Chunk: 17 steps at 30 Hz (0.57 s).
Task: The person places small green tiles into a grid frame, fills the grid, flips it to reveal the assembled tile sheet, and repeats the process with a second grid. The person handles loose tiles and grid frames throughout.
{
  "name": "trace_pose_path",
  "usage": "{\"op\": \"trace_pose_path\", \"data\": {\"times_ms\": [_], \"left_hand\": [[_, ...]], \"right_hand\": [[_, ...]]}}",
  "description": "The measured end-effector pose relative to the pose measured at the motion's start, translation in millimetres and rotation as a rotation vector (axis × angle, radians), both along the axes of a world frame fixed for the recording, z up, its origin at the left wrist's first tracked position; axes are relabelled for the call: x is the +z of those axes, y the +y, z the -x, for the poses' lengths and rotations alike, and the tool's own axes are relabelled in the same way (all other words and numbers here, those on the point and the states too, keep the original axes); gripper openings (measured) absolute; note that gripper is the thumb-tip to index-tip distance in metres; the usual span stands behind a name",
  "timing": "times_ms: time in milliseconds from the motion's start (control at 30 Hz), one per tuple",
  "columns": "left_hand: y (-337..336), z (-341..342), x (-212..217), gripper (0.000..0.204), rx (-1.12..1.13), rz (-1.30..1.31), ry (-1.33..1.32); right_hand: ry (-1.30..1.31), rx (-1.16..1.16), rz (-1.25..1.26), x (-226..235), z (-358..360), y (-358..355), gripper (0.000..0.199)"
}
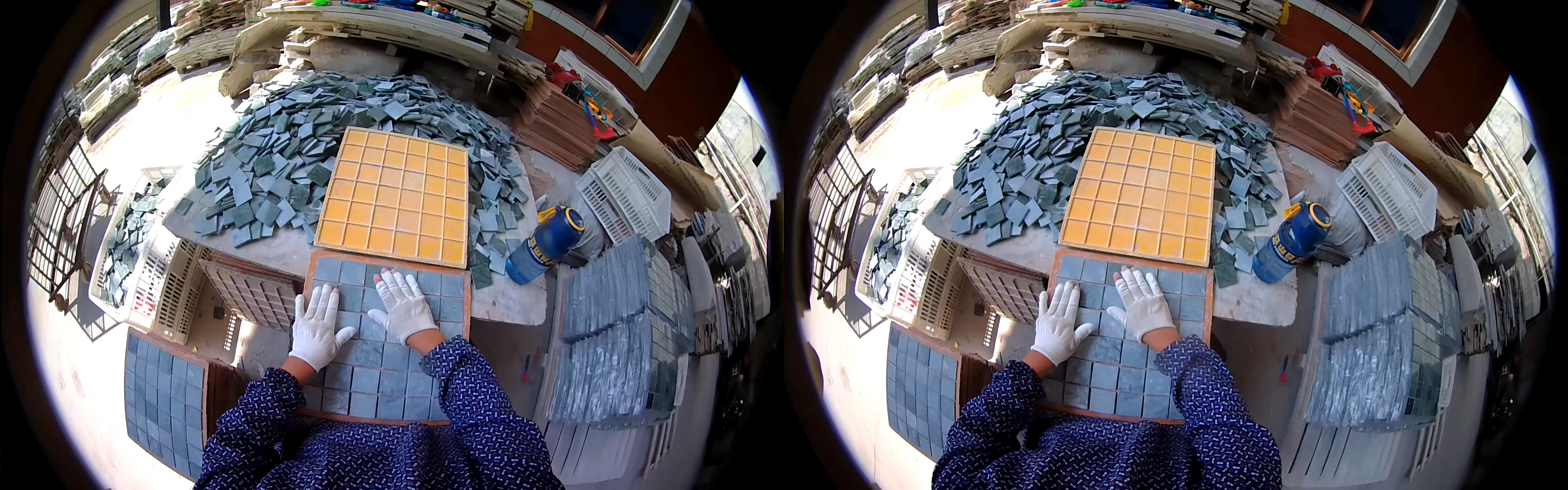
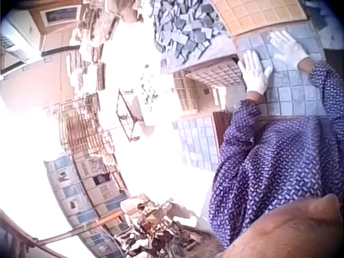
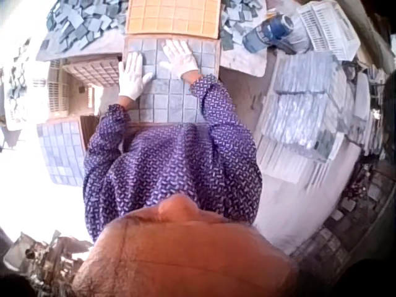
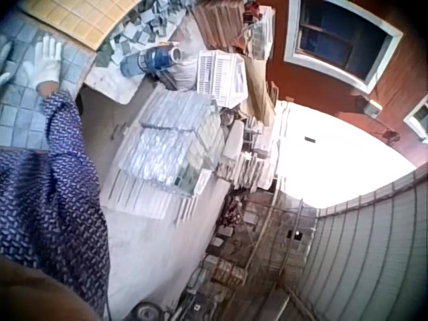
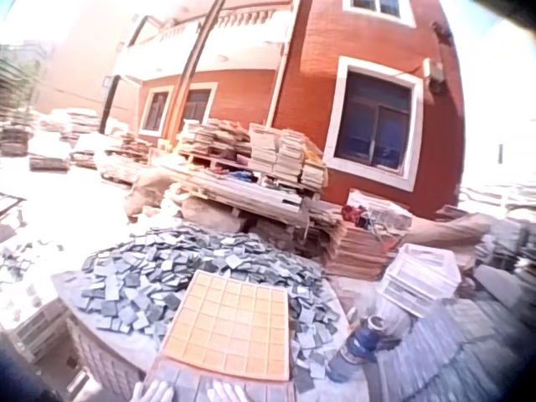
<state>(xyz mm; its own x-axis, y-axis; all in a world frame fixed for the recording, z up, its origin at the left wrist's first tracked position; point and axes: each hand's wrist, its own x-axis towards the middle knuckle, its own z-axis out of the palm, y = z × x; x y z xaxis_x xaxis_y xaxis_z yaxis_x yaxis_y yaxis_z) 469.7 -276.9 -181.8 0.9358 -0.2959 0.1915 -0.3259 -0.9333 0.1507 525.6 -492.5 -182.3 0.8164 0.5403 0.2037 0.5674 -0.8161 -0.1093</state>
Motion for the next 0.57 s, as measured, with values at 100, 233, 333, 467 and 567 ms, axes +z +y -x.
{"op": "trace_pose_path", "data": {"times_ms": [100,233,333,467,567], "left_hand": [[-3,4,5,0.089,-0.040,0.040,-0.025],[-11,-4,5,0.090,0.026,-0.046,0.012],[-15,-10,17,0.092,0.015,-0.065,-0.010],[-17,-34,12,0.092,-0.121,-0.030,-0.094],[-26,-40,4,0.091,-0.250,-0.024,0.015]], "right_hand": [[-0.015,-0.083,0.013,-1,11,-44,0.066],[0.107,-0.110,-0.199,16,36,-86,0.058],[0.066,-0.305,-0.386,15,65,-110,0.049],[0.006,-0.368,-0.444,6,78,-112,0.049],[0.021,-0.355,-0.403,1,82,-115,0.052]]}}
